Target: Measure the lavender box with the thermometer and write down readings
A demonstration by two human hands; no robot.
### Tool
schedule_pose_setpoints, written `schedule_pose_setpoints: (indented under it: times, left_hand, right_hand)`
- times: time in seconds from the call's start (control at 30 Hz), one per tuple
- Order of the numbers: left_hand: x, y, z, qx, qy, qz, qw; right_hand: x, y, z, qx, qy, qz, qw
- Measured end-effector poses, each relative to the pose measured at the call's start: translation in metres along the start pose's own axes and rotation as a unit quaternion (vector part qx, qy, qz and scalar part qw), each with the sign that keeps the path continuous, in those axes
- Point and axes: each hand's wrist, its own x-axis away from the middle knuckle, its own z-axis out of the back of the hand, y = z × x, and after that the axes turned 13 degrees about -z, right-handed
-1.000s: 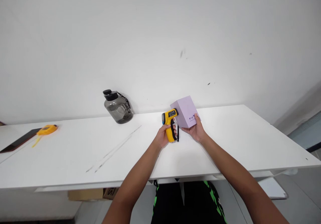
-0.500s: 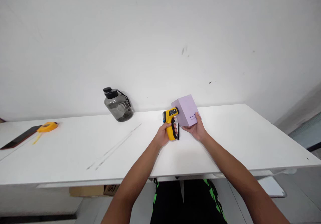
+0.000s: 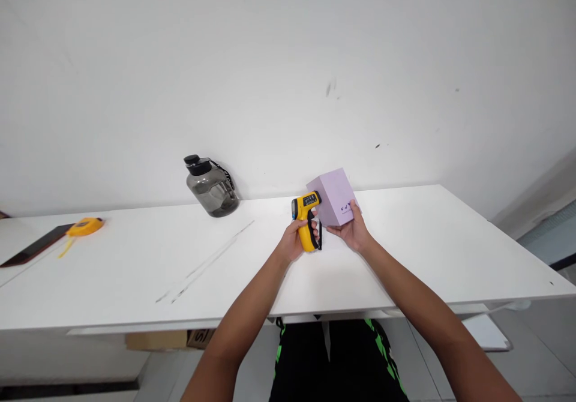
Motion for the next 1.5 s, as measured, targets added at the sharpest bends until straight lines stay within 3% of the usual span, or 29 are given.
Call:
schedule_pose_setpoints:
  times: [1.5]
  left_hand:
    - [-0.0016, 0.0004, 0.0024, -0.007, -0.020, 0.015, 1.000]
  right_hand:
    - [-0.0040, 0.0006, 0.0032, 0.009, 0.011, -0.001, 1.000]
